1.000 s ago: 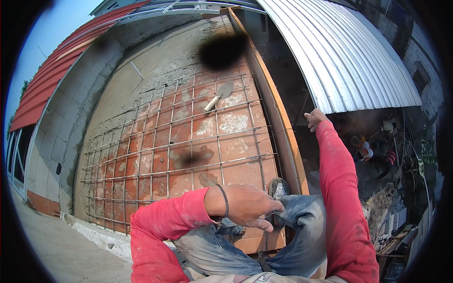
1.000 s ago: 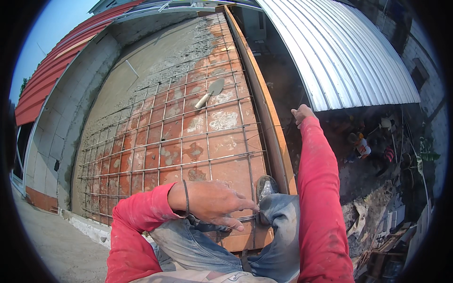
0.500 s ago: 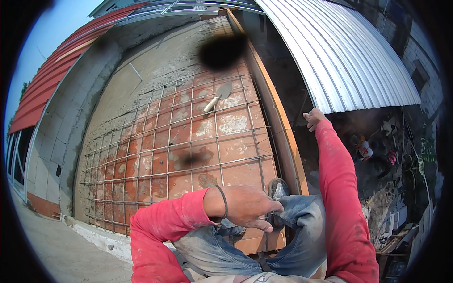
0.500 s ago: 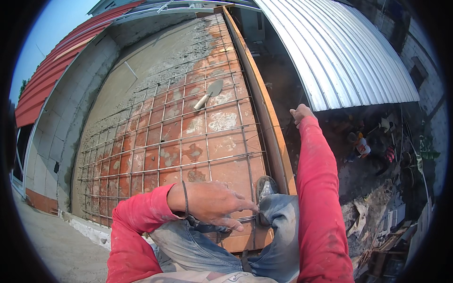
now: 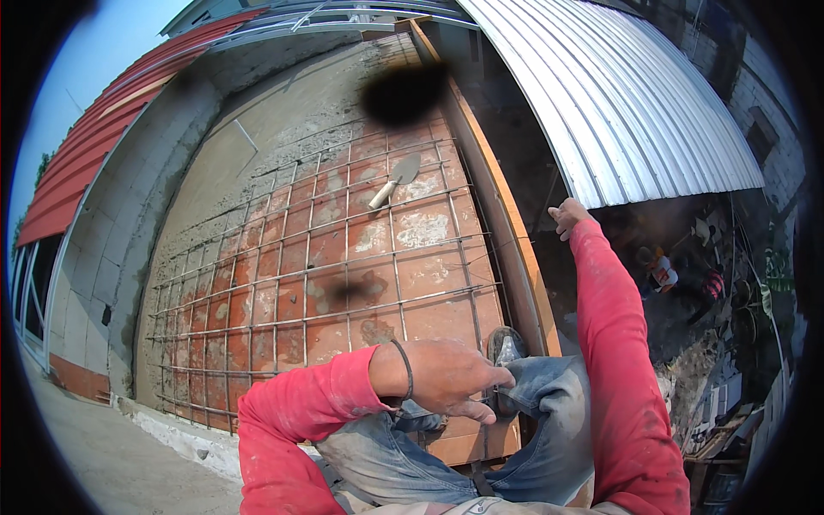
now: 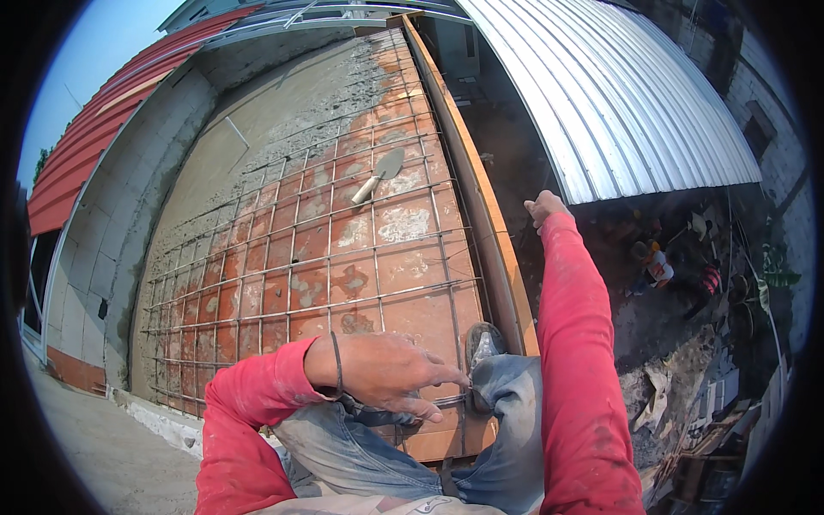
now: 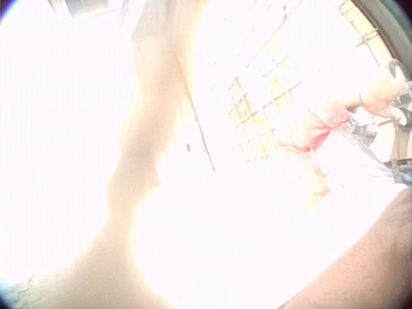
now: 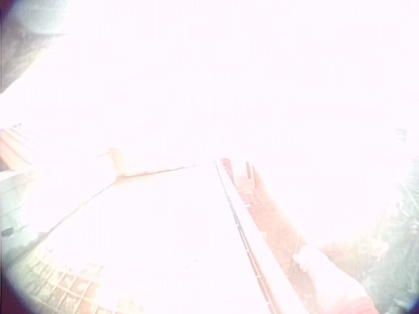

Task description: The person stands on an elevated structure and uses their hands to position a wooden plank against the side of a rebar grid, then points towards the ground.

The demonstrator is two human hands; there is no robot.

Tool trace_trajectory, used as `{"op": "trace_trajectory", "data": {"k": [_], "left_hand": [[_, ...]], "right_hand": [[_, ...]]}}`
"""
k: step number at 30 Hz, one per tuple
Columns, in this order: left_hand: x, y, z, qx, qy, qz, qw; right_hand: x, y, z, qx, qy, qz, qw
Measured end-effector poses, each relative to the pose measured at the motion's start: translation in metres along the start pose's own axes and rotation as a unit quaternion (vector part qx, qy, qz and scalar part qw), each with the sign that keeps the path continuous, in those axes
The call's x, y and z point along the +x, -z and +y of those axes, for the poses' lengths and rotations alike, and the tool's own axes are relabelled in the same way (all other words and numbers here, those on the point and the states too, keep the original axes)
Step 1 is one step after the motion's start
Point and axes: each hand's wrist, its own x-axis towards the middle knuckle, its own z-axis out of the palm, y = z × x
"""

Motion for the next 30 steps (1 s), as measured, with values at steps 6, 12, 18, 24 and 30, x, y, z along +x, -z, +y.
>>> {"op": "trace_trajectory", "data": {"k": [6, 12, 18, 24, 30], "left_hand": [[0.000, 0.000, 0.001, -0.010, -0.002, 0.021, 1.000], [0.000, 0.002, 0.002, -0.016, 0.006, 0.013, 1.000], [-0.001, 0.004, 0.005, -0.023, 0.009, 0.009, 1.000], [0.000, 0.001, 0.002, -0.026, 0.002, 0.011, 1.000], [0.001, 0.003, 0.002, -0.018, 0.002, -0.008, 1.000]], "right_hand": [[0.002, 0.000, 0.002, -0.004, 0.002, 0.003, 1.000], [0.008, -0.001, 0.004, -0.015, 0.003, -0.024, 1.000], [0.005, 0.000, 0.002, -0.006, -0.007, -0.008, 1.000], [0.001, 0.000, -0.001, -0.019, 0.003, -0.016, 1.000], [0.004, 0.000, 0.000, -0.028, -0.006, -0.024, 0.999]]}}
